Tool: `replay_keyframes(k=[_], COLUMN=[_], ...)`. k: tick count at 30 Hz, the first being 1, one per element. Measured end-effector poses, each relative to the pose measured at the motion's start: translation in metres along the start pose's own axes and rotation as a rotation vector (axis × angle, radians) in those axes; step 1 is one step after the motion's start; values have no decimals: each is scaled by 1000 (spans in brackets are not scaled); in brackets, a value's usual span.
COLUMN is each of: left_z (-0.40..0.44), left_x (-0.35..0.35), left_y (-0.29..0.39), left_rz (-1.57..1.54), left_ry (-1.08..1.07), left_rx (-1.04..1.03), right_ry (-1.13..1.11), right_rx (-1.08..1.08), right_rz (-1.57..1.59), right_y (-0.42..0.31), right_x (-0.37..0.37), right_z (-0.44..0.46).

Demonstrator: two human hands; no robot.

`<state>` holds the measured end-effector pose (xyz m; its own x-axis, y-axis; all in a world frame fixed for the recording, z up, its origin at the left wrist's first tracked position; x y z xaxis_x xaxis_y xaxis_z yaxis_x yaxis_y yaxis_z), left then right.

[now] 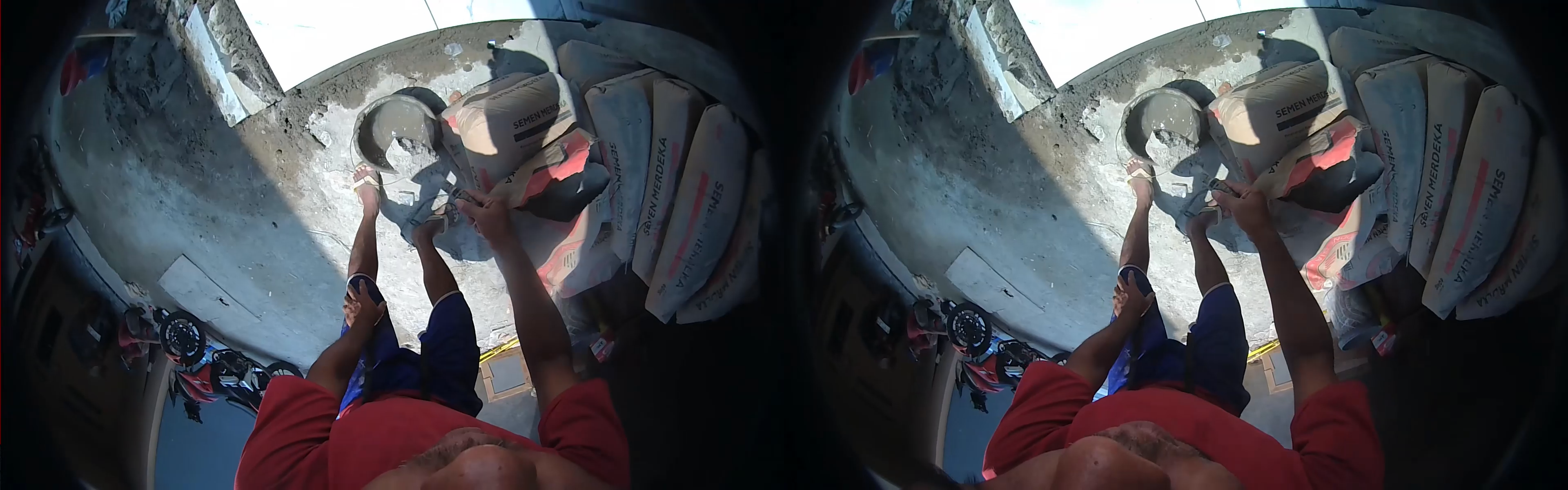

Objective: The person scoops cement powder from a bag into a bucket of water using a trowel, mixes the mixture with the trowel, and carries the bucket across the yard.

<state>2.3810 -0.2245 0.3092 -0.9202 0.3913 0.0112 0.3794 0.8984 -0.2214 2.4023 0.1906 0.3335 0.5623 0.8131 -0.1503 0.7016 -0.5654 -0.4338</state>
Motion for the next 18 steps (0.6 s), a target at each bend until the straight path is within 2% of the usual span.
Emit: replay_keyframes(k=[4,6,7,8,13,15,18], left_z=[6,7,8,9,11,9,4], left_x=[-4,-4,-5,-5,-9,-7,-2], left_y=[-4,-5,-5,-5,-6,-5,-4], left_rz=[-6,-29,-31,-35,-67,-68,-63], left_ry=[-2,-23,-27,-27,-27,-19,-30], left_rx=[0,-12,-18,-14,-13,-18,-17], right_ry=[74,256,252,259,172,239,245], right_rx=[-8,23,25,-42,-174,-416,-403], right_rz=[-69,-286,-287,-288,-230,-68,5], right_y=[43,52,56,64,32,41,37], right_x=[-24,-20,-21,-20,-42,-44,-50], right_z=[96,135,155,173,174,175,174])
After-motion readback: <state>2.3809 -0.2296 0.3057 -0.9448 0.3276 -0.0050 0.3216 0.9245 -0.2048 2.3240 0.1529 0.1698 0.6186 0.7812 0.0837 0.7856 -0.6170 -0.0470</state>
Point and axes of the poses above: each hand's wrist, its own z-axis towards the middle knuckle, its own x-axis out of the back of the hand, y = z × x, the point moved 8 cm from there along z, towards the middle knuckle, and after that the axes turned 12 degrees about -y, right-handed, at the moved point
